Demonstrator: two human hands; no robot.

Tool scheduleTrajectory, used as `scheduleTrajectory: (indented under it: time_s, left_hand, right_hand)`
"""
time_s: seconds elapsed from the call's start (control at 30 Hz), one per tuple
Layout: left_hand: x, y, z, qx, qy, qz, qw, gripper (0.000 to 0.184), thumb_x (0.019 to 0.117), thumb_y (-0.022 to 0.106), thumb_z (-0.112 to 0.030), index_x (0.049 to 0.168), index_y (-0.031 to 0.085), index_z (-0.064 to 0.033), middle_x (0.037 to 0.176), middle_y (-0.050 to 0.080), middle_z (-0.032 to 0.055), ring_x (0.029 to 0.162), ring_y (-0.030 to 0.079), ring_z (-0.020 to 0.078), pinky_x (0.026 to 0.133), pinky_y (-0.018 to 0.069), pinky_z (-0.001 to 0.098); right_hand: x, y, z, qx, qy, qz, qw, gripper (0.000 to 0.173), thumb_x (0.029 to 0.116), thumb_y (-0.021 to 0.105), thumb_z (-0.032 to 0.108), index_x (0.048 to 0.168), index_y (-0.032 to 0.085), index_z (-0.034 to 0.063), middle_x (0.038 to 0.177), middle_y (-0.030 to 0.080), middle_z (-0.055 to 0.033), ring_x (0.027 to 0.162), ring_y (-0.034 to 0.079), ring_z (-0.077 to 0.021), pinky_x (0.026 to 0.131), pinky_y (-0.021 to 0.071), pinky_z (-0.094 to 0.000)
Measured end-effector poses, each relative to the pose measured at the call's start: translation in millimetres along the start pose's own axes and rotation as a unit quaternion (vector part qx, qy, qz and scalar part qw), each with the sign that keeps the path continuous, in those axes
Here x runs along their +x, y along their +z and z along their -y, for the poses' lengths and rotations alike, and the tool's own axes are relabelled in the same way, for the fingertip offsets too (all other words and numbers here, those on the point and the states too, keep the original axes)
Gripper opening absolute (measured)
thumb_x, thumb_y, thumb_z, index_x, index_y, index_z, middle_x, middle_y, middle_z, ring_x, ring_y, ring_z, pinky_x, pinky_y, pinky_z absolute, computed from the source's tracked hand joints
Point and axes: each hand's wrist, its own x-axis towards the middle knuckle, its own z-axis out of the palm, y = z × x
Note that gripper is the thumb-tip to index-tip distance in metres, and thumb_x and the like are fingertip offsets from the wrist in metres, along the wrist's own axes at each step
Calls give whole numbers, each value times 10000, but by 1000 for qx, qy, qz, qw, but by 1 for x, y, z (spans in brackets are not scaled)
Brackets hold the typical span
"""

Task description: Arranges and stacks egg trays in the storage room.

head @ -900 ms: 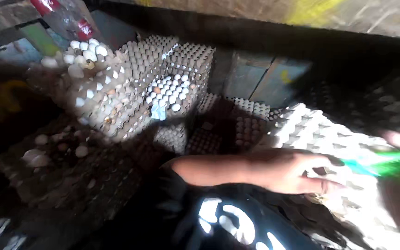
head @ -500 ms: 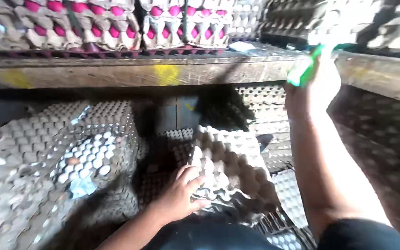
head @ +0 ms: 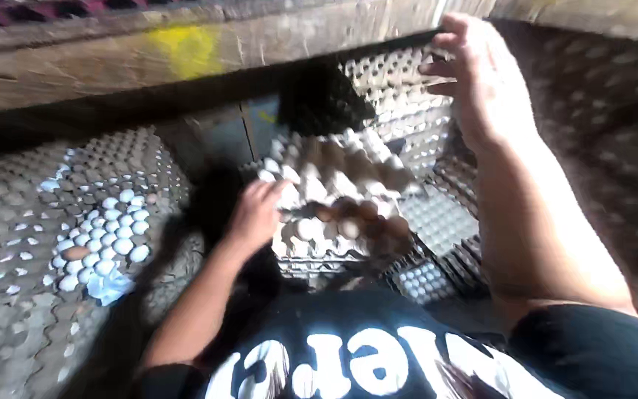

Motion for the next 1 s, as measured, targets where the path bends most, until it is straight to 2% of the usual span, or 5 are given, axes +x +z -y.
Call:
scheduleTrajectory:
  time_s: [0.17,0.43,0.83,0.93,1.0]
  left_hand:
    - [4,-50,48,-5,-129,-86,988,504,996,647,-147,1489,547,-120,1429,601,179,1359,540,337,1153,405,535]
    - [-64,-30,98,-13,-275,-140,951,497,1044,591,-209,1528,495,-148,1530,529,120,1385,531,293,1150,415,525]
    - [-114,4,121,146,-366,-80,916,511,967,681,-133,1464,566,-103,1397,601,230,1327,533,445,1112,403,635]
    - [-141,-1,132,193,-365,-71,908,532,909,727,-117,1427,619,-166,1381,628,181,1313,555,400,1068,431,627]
    - [-152,-13,138,198,-362,-46,910,541,911,715,-94,1435,615,-186,1402,620,161,1345,535,384,1105,402,616]
  right_hand:
    - [-103,-54,-59,93,58,-149,983,493,1112,286,357,1546,330,127,1425,561,11,1129,661,-127,948,572,-344]
    - [-236,-48,-141,60,351,-290,888,481,1130,250,324,1515,283,37,1148,601,22,761,627,-15,685,541,-214]
    - [-202,17,-142,-14,5,-36,999,456,1025,492,38,1342,375,-267,1288,540,-316,1132,612,-102,975,513,-221]
    - [-164,65,-32,-30,-51,213,975,243,977,425,-121,1158,513,-257,1155,640,-217,1102,632,-109,973,510,-222]
    - [-140,135,162,-25,227,250,941,287,918,409,-159,1017,678,-152,984,746,-63,904,670,-45,893,501,-170]
